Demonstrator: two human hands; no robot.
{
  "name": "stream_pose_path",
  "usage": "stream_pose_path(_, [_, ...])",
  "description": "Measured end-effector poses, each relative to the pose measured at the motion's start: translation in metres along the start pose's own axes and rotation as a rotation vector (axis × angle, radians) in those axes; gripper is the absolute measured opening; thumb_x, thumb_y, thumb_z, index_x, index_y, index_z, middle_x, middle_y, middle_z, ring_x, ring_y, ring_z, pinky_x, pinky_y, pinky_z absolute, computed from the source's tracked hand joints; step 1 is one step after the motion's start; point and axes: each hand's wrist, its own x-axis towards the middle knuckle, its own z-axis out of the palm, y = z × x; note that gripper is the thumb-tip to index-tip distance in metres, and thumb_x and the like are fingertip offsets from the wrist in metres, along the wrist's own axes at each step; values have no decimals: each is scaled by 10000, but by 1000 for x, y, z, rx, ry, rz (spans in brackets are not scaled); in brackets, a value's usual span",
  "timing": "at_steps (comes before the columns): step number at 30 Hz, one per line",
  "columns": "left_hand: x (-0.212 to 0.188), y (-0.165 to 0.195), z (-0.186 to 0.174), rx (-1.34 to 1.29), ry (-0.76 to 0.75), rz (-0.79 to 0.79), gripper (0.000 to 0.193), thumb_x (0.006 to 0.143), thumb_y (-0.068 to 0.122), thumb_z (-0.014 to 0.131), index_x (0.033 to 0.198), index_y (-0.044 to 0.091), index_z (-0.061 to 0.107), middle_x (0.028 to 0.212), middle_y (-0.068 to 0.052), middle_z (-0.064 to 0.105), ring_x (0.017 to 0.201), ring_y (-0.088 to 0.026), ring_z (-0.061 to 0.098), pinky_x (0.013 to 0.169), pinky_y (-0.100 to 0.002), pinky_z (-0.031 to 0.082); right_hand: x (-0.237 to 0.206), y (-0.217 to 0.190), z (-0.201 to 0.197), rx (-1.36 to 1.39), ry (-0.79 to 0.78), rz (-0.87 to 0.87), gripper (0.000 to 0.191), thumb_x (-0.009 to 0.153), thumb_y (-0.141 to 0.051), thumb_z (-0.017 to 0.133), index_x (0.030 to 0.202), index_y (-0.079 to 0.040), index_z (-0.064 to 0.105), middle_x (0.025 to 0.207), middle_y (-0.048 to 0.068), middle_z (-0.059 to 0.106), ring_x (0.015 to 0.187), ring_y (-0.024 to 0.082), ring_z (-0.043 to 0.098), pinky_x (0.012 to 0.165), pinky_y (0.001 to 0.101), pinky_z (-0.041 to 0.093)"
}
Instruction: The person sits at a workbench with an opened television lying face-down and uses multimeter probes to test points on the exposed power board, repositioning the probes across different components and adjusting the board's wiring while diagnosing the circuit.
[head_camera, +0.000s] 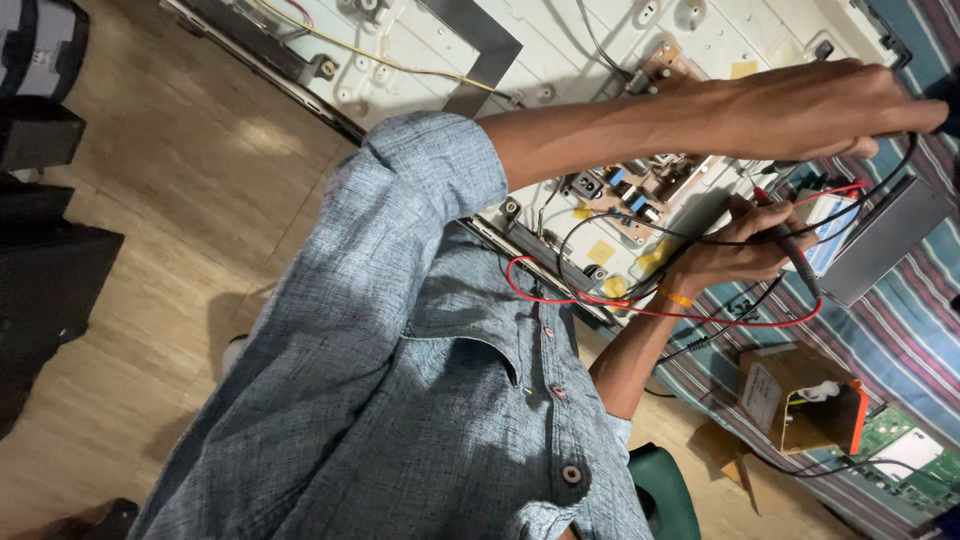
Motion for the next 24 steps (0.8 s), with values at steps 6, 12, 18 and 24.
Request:
stream_pose_path(6, [2, -4, 2, -35, -117, -82, 297, 870, -23, 719, 1076, 7, 507, 517, -48, 440, 431, -201, 526, 412, -430, 322, -2, -10, 2, -22, -19, -10, 374, 1137, -257, 526, 1301, 78, 551, 876, 138, 641, 615, 169, 587, 532, 326, 493])
stream_pose_path(12, [5, -2, 4, -9, -32, 12, 337, 842, 7, 772, 1040, 18, 499, 554, -108, 448, 462, -293, 523, 449, -433, 356, -5, -6, -10, 153, 62, 2, 362, 1139, -356, 520, 1112, 4, 500, 721, 122, 646, 617, 192, 636, 657, 338, 574])
stream_pose_path(18, [8, 2, 3, 63, -100, -34, 327, 886, 20, 754, 1100, 29, 507, 640, -109, 500, 545, -303, 557, 496, -433, 380, -3, 6, -12, 258, 87, 27, 351, 1099, -355, 557, 1005, -35, 446, 805, 103, 602, 639, 206, 663, 633, 364, 599])
stream_pose_path(24, [13, -2, 12, 8, -142, -85, 306, 922, 29, 740, 1150, 52, 537, 773, -113, 615, 684, -289, 696, 569, -437, 471, 3, -1, -10, 312, 130, 39, 264, 1130, -248, 528, 985, -43, 445, 823, 61, 539, 670, 163, 609, 629, 355, 583])
